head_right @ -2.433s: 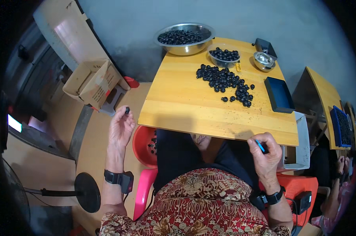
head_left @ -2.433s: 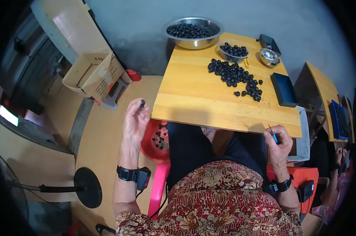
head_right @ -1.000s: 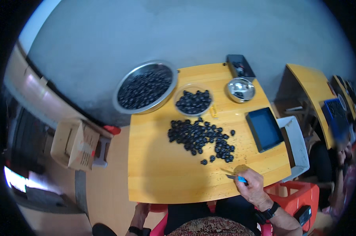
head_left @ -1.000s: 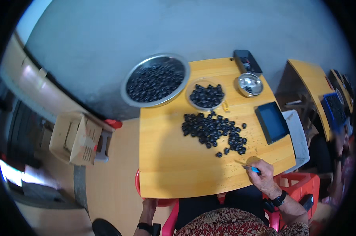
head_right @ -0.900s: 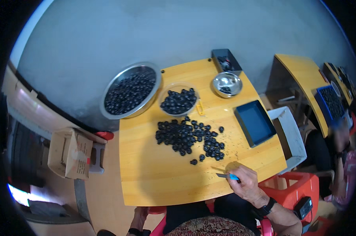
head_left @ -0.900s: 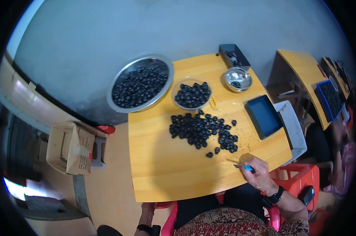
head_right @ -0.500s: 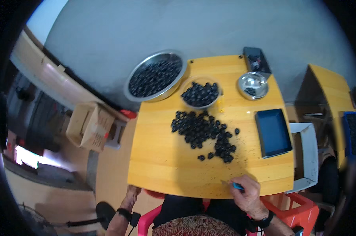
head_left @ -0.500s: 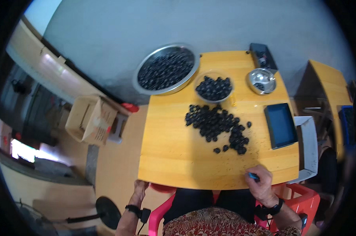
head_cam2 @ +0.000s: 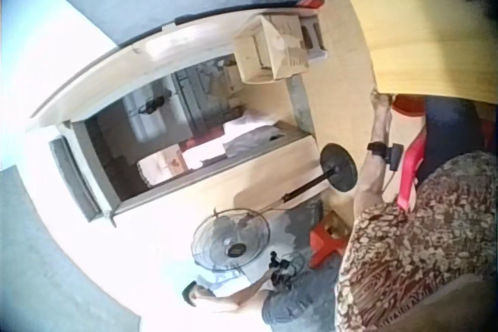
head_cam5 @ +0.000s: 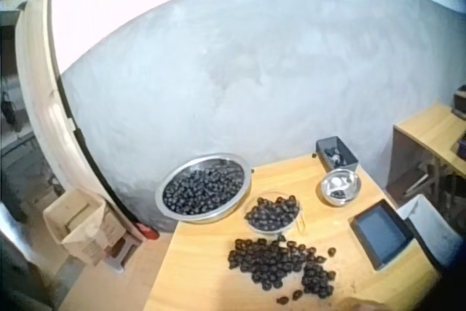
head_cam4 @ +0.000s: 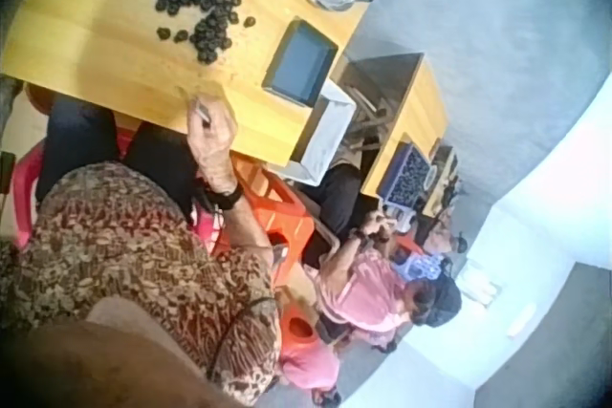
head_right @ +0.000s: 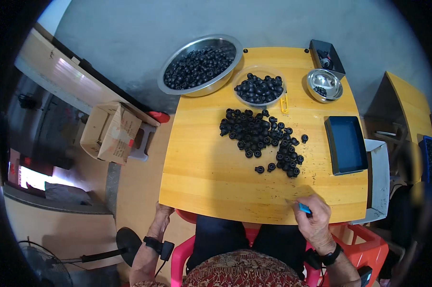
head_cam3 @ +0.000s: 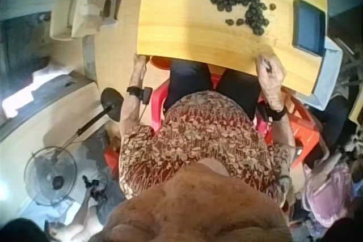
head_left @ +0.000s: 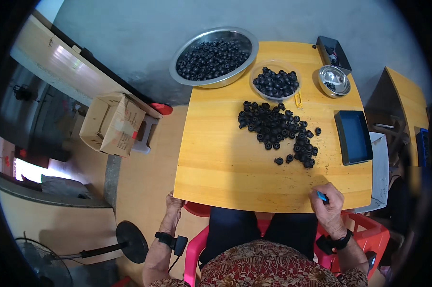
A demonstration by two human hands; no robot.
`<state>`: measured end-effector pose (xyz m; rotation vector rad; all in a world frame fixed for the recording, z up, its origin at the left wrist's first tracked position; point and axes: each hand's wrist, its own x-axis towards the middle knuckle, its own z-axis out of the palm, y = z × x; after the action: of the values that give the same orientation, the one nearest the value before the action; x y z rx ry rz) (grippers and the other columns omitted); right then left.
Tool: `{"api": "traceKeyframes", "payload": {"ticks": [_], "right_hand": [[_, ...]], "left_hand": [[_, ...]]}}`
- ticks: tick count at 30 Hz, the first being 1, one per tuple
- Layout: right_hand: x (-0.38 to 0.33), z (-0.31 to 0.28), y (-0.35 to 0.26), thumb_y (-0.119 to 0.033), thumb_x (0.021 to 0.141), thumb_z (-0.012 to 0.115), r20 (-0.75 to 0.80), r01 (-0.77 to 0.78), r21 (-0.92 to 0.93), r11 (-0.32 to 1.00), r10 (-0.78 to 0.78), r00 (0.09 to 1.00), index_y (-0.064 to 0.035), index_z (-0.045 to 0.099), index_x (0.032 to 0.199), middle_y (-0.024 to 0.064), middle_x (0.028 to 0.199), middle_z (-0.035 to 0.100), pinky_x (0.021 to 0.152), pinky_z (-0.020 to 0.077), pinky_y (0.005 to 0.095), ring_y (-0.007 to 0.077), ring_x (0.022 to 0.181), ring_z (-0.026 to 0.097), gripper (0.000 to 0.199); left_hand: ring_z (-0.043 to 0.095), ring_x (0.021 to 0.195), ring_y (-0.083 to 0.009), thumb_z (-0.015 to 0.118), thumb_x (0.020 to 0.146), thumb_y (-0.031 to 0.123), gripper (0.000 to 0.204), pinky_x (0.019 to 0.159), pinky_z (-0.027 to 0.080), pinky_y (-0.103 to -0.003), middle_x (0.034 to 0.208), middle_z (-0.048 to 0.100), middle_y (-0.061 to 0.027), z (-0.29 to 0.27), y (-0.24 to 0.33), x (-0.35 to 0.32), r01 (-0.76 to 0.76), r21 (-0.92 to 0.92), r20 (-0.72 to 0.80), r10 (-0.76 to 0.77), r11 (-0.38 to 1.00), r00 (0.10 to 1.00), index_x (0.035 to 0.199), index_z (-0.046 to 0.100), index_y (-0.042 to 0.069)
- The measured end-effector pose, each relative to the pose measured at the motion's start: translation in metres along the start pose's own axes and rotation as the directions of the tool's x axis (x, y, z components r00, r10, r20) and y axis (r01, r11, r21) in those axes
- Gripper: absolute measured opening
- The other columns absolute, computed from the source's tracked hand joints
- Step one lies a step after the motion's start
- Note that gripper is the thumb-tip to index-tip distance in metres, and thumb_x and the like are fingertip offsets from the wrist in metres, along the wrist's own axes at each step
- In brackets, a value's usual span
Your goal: Sorting and inspecting black rubber or plastic components on a wooden table.
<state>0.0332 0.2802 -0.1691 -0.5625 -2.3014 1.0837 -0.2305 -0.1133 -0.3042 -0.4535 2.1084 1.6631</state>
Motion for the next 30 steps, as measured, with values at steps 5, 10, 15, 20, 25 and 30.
{"api": "traceKeyframes", "payload": {"ticks": [5, 10, 15, 20, 25, 30], "right_hand": [[-0.005, 0.004, 0.000, 0.001, 0.079, 0.064, -0.027, 0.026, -0.059, 0.998, -0.028, 0.999, -0.0013, 0.059, 0.083, 0.0081, 0.070, 0.055, 0.054, 0.0397, 0.0289, 0.0178, 0.060, 0.052, 0.007], [-0.004, 0.006, 0.000, 0.001, 0.077, 0.066, -0.045, 0.045, -0.172, 0.984, -0.053, 0.998, -0.0012, 0.059, 0.083, 0.0098, 0.069, 0.056, 0.053, 0.0414, 0.0312, 0.0218, 0.058, 0.054, 0.009], [0.002, 0.009, -0.001, 0.002, 0.075, 0.067, -0.054, 0.083, -0.226, 0.971, -0.098, 0.994, -0.0005, 0.060, 0.083, 0.0110, 0.066, 0.054, 0.050, 0.0415, 0.0332, 0.0245, 0.056, 0.055, 0.010], [0.000, 0.009, -0.002, 0.000, 0.077, 0.066, -0.040, 0.055, -0.172, 0.983, -0.063, 0.997, -0.0011, 0.061, 0.082, 0.0100, 0.066, 0.053, 0.051, 0.0401, 0.0328, 0.0230, 0.056, 0.053, 0.008], [-0.001, 0.008, 0.000, 0.001, 0.074, 0.067, -0.054, 0.094, -0.151, 0.984, -0.103, 0.993, -0.0017, 0.060, 0.082, 0.0094, 0.064, 0.052, 0.048, 0.0399, 0.0332, 0.0233, 0.053, 0.053, 0.011], [-0.001, 0.006, 0.000, 0.001, 0.074, 0.067, -0.057, 0.097, -0.135, 0.986, -0.106, 0.993, -0.0022, 0.060, 0.082, 0.0094, 0.064, 0.052, 0.049, 0.0405, 0.0342, 0.0241, 0.054, 0.053, 0.011]], "left_hand": [[0.057, 0.052, -0.0101, 0.063, 0.089, 0.009, 0.009, 0.045, 0.047, -0.023, 0.072, 0.063, -0.0016, 0.008, -0.024, 0.017, 0.035, -0.111, -0.065, -0.042, 0.993, 0.997, 0.096, 0.058, 0.007], [0.059, 0.061, -0.0099, 0.064, 0.089, 0.010, 0.012, 0.049, 0.048, -0.022, 0.080, 0.064, -0.0026, 0.009, -0.054, 0.037, 0.054, -0.124, -0.026, -0.057, 0.991, 0.998, 0.099, 0.059, 0.006], [0.059, 0.064, -0.0098, 0.064, 0.089, 0.010, 0.013, 0.052, 0.048, -0.022, 0.083, 0.064, -0.0029, 0.008, -0.069, 0.052, -0.013, -0.128, 0.003, 0.014, 0.992, 1.000, 0.100, 0.059, 0.006], [0.059, 0.067, -0.0098, 0.064, 0.088, 0.009, 0.014, 0.054, 0.048, -0.022, 0.085, 0.063, -0.0032, 0.002, -0.078, 0.064, -0.094, -0.137, -0.016, 0.093, 0.986, 0.996, 0.101, 0.059, 0.006], [0.060, 0.070, -0.0097, 0.064, 0.088, 0.008, 0.015, 0.057, 0.048, -0.021, 0.087, 0.063, -0.0035, -0.018, -0.082, 0.071, -0.204, -0.147, -0.091, 0.192, 0.968, 0.977, 0.102, 0.059, 0.007], [0.059, 0.077, -0.0112, 0.064, 0.087, 0.003, 0.016, 0.069, 0.049, -0.024, 0.093, 0.062, -0.0019, -0.064, -0.013, 0.064, -0.267, -0.277, -0.190, 0.220, 0.923, 0.957, 0.102, 0.060, 0.007]]}}
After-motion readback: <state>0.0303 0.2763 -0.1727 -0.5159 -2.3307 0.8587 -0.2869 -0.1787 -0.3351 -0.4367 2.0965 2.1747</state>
